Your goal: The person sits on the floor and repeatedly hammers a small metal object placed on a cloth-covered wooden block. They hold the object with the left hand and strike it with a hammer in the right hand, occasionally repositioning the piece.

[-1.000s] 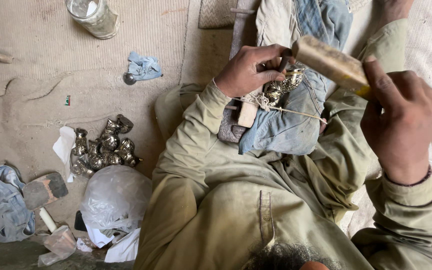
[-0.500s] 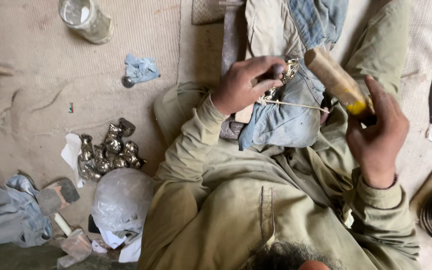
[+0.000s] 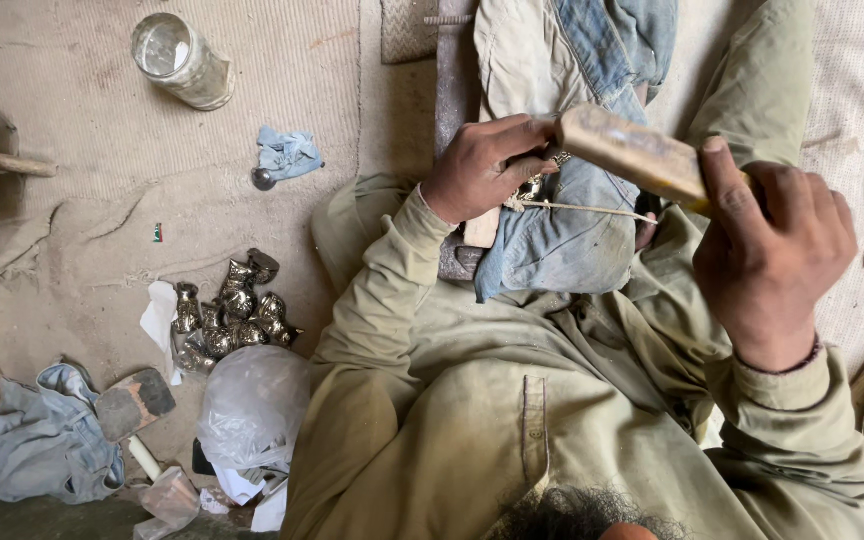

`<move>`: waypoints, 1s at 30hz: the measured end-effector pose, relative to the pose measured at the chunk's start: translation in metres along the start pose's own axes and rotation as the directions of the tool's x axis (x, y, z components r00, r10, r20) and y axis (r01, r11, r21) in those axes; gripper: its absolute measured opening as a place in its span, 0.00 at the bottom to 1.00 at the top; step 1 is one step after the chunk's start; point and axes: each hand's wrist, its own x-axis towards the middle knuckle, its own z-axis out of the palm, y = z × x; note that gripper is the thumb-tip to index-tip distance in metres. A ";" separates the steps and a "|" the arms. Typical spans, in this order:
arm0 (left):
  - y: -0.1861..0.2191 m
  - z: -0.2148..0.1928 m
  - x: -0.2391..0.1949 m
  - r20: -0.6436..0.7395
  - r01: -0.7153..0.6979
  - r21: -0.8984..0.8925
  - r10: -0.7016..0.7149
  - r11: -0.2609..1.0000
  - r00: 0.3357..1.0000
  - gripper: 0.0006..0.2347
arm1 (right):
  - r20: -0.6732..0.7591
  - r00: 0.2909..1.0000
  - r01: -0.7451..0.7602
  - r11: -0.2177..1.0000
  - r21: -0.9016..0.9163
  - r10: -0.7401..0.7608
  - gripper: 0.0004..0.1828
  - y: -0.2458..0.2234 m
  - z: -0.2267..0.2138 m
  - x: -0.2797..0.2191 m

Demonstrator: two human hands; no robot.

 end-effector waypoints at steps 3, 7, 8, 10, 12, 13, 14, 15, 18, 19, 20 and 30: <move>-0.003 0.003 0.002 -0.035 -0.056 -0.003 0.056 0.998 0.998 0.17 | 0.014 0.999 -0.048 0.996 0.071 0.047 0.29 -0.001 -0.001 -0.002; -0.006 0.001 0.002 -0.019 -0.034 -0.059 0.033 0.998 0.999 0.19 | 0.004 0.999 0.043 0.986 -0.160 -0.043 0.27 0.002 0.004 -0.003; -0.007 0.000 0.003 -0.017 -0.061 -0.096 0.059 0.994 0.998 0.18 | 0.019 0.999 -0.041 0.998 -0.051 0.042 0.29 0.003 0.004 -0.004; -0.007 0.000 0.003 0.012 -0.050 -0.082 0.052 0.995 0.999 0.16 | 0.049 0.991 -0.127 0.989 0.079 0.123 0.31 0.003 0.005 -0.004; -0.008 0.000 0.005 0.065 0.015 0.022 -0.016 1.000 0.998 0.15 | 0.035 0.998 -0.048 0.998 0.030 0.047 0.28 0.003 0.006 -0.003; -0.007 0.000 0.005 0.043 -0.003 0.003 0.003 1.000 0.999 0.16 | 0.019 0.999 0.031 0.999 -0.042 -0.030 0.26 0.003 0.006 -0.002; -0.007 0.000 0.006 0.026 -0.027 -0.017 0.027 1.000 0.999 0.17 | 0.015 0.999 -0.044 0.998 0.046 0.044 0.27 0.002 0.006 -0.001; -0.007 -0.001 0.007 0.009 -0.050 -0.036 0.051 0.998 0.999 0.19 | 0.017 0.993 -0.118 0.984 0.134 0.117 0.27 0.000 0.007 -0.001; -0.006 -0.002 0.007 -0.028 -0.077 -0.061 0.076 0.995 0.997 0.19 | 0.009 1.000 -0.028 0.997 -0.070 0.028 0.26 0.001 0.007 0.002; -0.006 -0.003 0.006 -0.027 -0.084 -0.075 0.082 0.994 0.996 0.19 | 0.014 0.999 0.051 0.975 -0.217 -0.049 0.26 0.001 0.007 0.002; -0.006 -0.003 0.006 -0.025 -0.091 -0.093 0.090 0.991 0.996 0.19 | 0.033 0.999 -0.010 0.994 -0.107 0.014 0.29 0.003 0.007 0.001; -0.011 -0.002 0.005 -0.003 -0.038 -0.063 0.038 0.997 0.999 0.20 | 0.036 0.999 0.019 0.996 -0.088 -0.016 0.27 0.008 0.010 0.007</move>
